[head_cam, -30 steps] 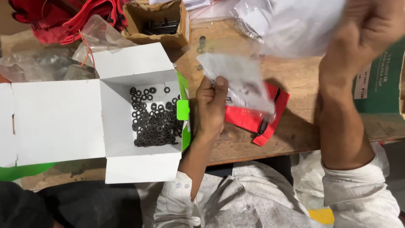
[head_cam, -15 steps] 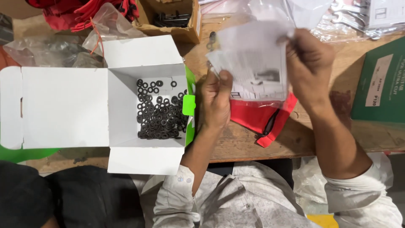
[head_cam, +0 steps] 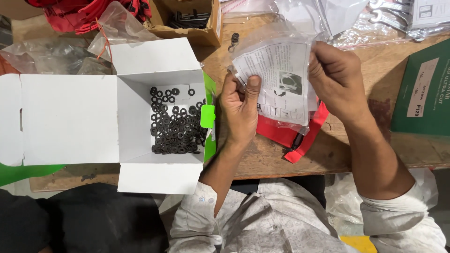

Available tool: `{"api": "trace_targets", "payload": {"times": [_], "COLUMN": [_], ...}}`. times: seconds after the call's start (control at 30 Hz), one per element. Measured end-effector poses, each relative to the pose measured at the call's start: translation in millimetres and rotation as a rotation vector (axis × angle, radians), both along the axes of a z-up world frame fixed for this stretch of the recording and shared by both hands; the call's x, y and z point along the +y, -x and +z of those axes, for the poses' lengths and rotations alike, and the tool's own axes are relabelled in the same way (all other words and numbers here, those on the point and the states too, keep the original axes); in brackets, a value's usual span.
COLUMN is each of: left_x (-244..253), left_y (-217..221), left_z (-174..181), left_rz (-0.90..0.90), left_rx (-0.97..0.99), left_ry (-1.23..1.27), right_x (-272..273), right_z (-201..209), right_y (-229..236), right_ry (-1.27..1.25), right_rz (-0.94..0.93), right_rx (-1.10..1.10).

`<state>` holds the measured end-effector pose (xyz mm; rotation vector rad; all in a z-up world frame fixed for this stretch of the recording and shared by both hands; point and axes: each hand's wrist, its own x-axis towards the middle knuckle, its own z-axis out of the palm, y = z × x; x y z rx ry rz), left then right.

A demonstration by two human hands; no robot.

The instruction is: Counting black washers and packing them into a red hardware bag and cardboard boxes.

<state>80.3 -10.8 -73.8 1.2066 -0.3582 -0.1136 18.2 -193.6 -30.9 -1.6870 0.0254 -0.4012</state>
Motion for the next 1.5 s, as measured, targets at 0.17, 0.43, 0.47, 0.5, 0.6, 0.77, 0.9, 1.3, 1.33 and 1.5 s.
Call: {"api": "trace_targets", "payload": {"times": [0.17, 0.43, 0.47, 0.5, 0.6, 0.77, 0.9, 1.3, 1.33, 1.5], "left_x": [-7.2, 8.4, 9.0, 11.0, 15.2, 21.3, 28.3, 26.0, 25.1, 17.9], "left_y": [-2.7, -2.4, -4.0, -5.8, -4.1, -0.3, 2.0, 15.6, 18.1, 41.6], "left_z": [-4.2, 2.4, 6.9, 11.5, 58.7, 24.8, 10.1, 54.2, 67.0, 43.1], "left_rz": [0.093, -0.341, -0.347, -0.351, -0.287, -0.13, -0.104, -0.56, -0.571, -0.418], "left_rx": [-0.048, 0.156, 0.09, 0.024, -0.172, -0.351, -0.591, -0.046, -0.047, -0.006], "left_ry": [0.073, 0.064, 0.039, 0.01, 0.063, -0.109, -0.28, -0.04, -0.04, -0.279], "right_x": [-11.0, -20.9, -22.9, -23.7, -31.9, -27.9, -14.9, -6.1, -4.3, 2.7], "right_z": [6.0, 14.8, 10.0, 4.5, -20.4, 7.1, 53.3, 3.5, 4.3, 4.5], "right_y": [6.3, 9.4, 9.4, 9.1, 3.3, -0.9, 2.0, 62.3, 65.8, 86.8], "right_ry": [0.004, -0.106, -0.203, -0.304, -0.545, -0.489, -0.244, -0.305, -0.307, -0.075], "right_rz": [0.204, 0.226, 0.172, 0.119, 0.22, 0.332, 0.431, 0.012, 0.001, -0.031], "right_rx": [0.089, 0.1, 0.141, 0.182, 0.13, 0.151, 0.232, 0.242, 0.239, 0.268]}}
